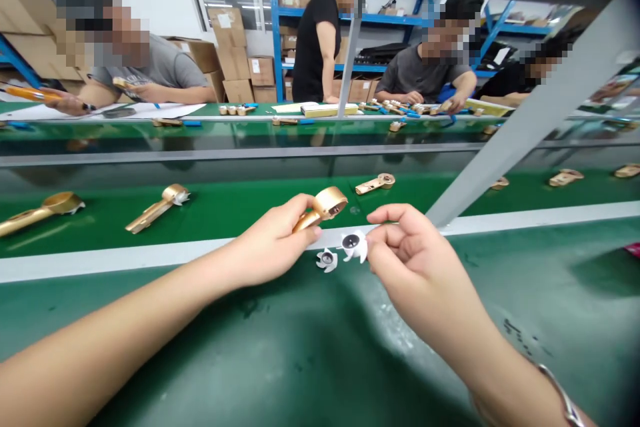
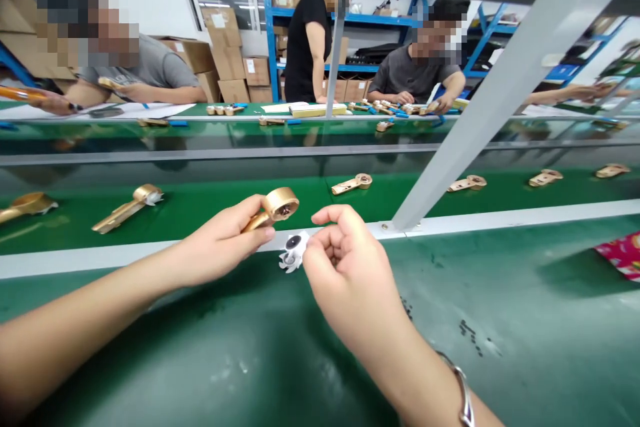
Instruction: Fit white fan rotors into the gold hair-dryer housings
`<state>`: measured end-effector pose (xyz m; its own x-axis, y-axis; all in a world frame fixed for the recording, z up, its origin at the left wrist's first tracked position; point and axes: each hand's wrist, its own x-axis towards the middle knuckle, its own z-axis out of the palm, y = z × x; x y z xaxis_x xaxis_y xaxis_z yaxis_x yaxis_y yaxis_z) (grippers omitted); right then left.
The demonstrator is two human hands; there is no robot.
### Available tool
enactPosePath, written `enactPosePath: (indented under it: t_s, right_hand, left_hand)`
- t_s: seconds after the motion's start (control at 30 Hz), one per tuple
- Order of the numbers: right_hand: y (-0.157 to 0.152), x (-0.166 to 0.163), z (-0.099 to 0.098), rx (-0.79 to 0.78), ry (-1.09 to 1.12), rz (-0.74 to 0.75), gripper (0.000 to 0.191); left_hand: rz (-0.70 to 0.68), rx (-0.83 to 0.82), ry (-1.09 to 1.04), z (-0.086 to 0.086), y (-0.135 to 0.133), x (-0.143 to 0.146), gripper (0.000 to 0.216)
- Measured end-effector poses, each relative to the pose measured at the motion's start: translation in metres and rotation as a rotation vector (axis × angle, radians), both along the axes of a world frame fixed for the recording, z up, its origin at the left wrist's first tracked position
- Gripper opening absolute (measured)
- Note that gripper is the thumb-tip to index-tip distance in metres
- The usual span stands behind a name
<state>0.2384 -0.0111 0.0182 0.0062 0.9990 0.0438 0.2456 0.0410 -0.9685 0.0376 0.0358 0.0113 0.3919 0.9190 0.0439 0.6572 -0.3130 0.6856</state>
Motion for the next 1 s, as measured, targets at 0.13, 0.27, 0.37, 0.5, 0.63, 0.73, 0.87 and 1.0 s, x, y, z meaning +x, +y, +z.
enactPosePath:
  t_s: [0.13, 0.27, 0.37, 0.5, 0.63, 0.73, 0.87, 1.0]
  right_hand:
    - [0.003, 0.001, 0.001, -0.022, -0.011, -0.036, 0.023]
    - [0.004, 0.000, 0.000, -0.026, -0.013, -0.034, 0.025]
    - [0.001, -0.002, 0.001, -0.045, 0.002, -0.054, 0.028]
    - [-0.002, -0.002, 0.004, -0.105, 0.024, -0.072, 0.030]
    - [-0.002, 0.001, 0.006, -0.131, 0.027, -0.086, 0.030]
    - [-0.001, 0.003, 0.006, -0.124, 0.029, -0.090, 0.031]
    - [-0.001, 0.001, 0.004, -0.095, 0.049, -0.080, 0.031]
    - [-0.001, -0.002, 0.001, -0.062, 0.072, -0.104, 0.034]
  left_hand:
    - [-0.072, -0.065, -0.042, 0.009, -0.018, 0.008, 0.011]
    - [-0.056, -0.058, 0.044, 0.012, -0.024, 0.009, 0.012]
    - [-0.078, -0.068, 0.060, 0.015, -0.025, 0.009, 0.015]
    - [-0.094, -0.069, 0.045, 0.017, -0.025, 0.010, 0.018]
    - [-0.092, -0.078, 0.078, 0.019, -0.026, 0.011, 0.018]
    - [-0.099, -0.036, 0.079, 0.017, -0.027, 0.012, 0.019]
    - [-0.116, 0.048, 0.135, 0.010, -0.027, 0.011, 0.022]
    - [-0.104, 0.121, 0.257, 0.001, -0.028, 0.011, 0.019]
